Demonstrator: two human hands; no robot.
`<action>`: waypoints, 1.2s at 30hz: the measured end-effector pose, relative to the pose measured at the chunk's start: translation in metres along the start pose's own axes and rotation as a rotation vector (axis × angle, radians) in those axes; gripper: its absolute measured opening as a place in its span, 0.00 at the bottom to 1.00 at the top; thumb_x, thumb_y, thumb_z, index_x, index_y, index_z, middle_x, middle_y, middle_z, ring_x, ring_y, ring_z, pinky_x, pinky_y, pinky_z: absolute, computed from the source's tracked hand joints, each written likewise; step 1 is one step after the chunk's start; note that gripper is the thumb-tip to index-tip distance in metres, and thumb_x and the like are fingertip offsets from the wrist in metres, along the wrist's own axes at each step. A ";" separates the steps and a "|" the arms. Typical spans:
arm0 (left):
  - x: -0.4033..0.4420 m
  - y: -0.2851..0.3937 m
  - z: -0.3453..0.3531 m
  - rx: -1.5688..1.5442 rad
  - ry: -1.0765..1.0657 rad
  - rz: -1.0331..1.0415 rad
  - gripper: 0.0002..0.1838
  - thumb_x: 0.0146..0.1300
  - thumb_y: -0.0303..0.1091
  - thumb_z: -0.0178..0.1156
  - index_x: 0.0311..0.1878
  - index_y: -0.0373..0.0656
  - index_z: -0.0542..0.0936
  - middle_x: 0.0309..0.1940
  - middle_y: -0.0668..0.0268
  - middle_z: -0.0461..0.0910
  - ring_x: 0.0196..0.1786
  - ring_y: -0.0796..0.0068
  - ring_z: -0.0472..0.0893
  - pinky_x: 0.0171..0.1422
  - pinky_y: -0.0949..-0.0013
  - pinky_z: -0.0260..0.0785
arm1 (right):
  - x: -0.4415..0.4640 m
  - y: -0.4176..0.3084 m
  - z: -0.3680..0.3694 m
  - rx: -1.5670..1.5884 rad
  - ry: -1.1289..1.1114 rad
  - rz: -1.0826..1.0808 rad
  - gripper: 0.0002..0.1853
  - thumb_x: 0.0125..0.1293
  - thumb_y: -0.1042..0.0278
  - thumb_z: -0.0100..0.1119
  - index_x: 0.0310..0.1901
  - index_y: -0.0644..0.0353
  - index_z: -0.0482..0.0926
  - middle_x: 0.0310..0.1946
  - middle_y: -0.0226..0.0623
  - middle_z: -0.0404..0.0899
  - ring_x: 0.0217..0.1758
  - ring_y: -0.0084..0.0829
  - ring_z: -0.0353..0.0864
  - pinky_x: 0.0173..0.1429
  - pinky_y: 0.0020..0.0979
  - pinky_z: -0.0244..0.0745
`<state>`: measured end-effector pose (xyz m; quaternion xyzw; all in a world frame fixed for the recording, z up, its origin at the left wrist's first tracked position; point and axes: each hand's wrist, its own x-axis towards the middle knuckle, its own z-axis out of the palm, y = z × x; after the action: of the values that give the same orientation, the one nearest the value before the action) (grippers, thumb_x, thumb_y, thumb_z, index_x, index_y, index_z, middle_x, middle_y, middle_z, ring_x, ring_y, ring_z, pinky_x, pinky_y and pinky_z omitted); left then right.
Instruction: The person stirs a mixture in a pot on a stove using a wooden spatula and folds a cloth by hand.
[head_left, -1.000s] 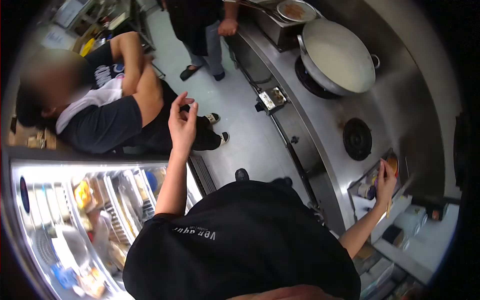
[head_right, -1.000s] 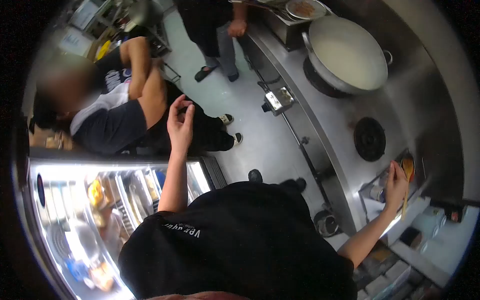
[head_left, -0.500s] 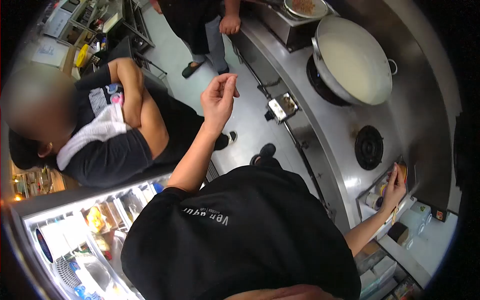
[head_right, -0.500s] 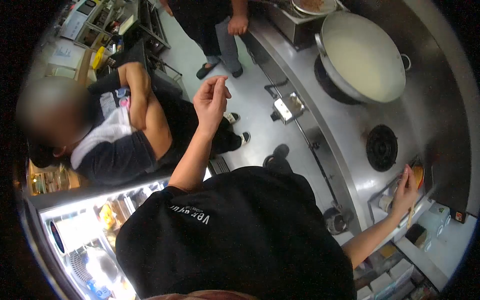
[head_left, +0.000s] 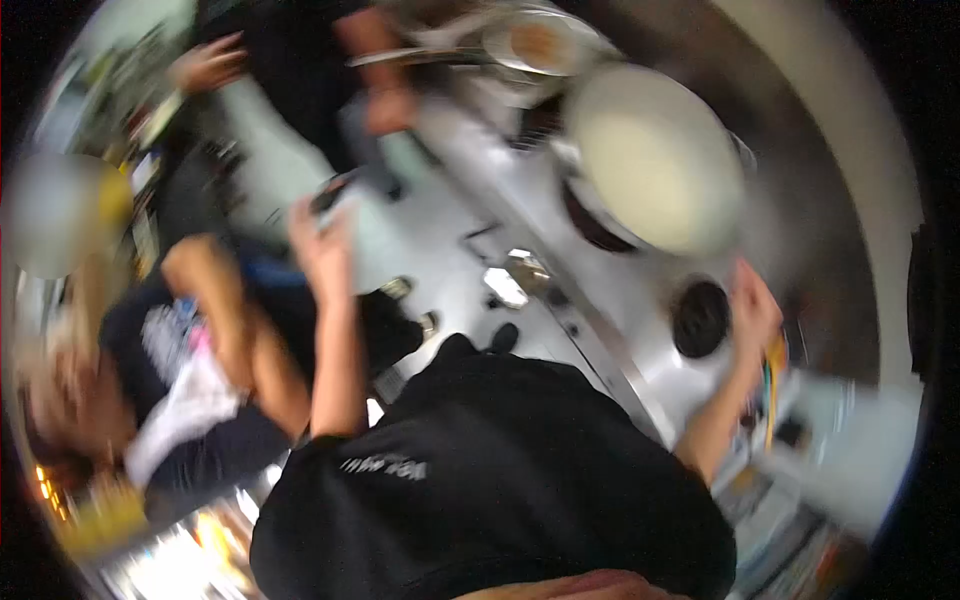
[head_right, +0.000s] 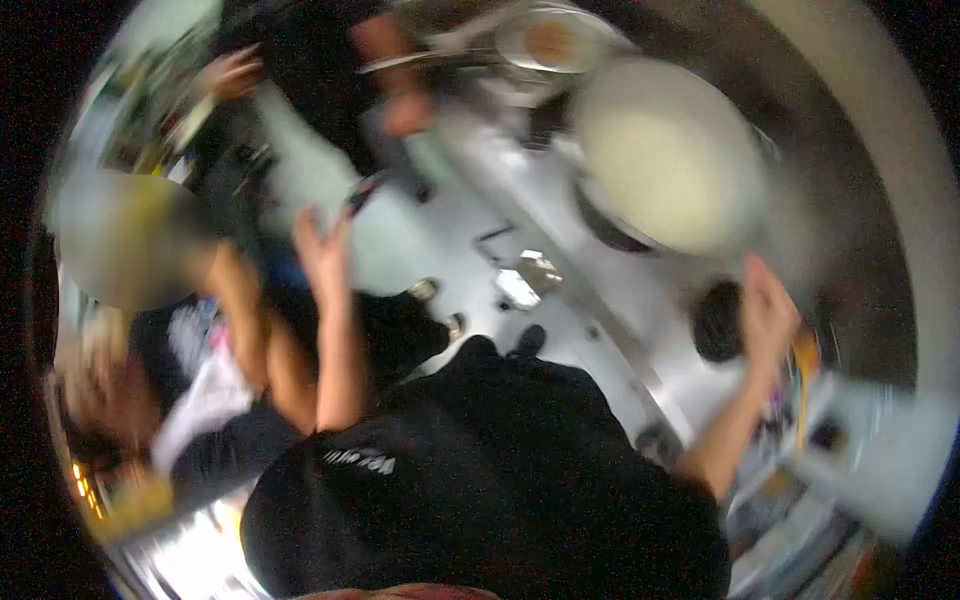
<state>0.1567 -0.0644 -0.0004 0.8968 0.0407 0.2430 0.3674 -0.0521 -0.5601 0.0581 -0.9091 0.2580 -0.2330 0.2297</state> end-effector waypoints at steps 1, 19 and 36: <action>0.002 -0.011 0.007 -0.190 0.006 -0.075 0.31 0.62 0.38 0.63 0.63 0.32 0.64 0.61 0.52 0.66 0.62 0.58 0.67 0.70 0.63 0.55 | -0.001 -0.017 -0.003 -0.026 -0.002 -0.020 0.12 0.66 0.65 0.57 0.46 0.59 0.83 0.44 0.43 0.83 0.45 0.32 0.84 0.50 0.30 0.75; 0.101 0.132 0.068 -0.293 0.159 0.582 0.44 0.57 0.36 0.64 0.72 0.37 0.51 0.72 0.47 0.49 0.76 0.47 0.40 0.76 0.51 0.36 | -0.132 0.090 -0.009 0.059 0.125 0.272 0.17 0.73 0.64 0.48 0.57 0.63 0.75 0.34 0.32 0.79 0.31 0.21 0.72 0.34 0.25 0.69; 0.133 0.043 -0.051 0.121 0.449 0.372 0.46 0.50 0.40 0.68 0.71 0.47 0.56 0.70 0.40 0.45 0.72 0.32 0.41 0.74 0.42 0.37 | -0.003 0.000 0.077 0.294 0.101 -0.365 0.12 0.70 0.69 0.51 0.44 0.69 0.81 0.23 0.34 0.77 0.23 0.21 0.72 0.27 0.24 0.68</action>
<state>0.2453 -0.0294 0.1142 0.8329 -0.0298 0.4957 0.2441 -0.0129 -0.5352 -0.0040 -0.8847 0.0638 -0.3507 0.3004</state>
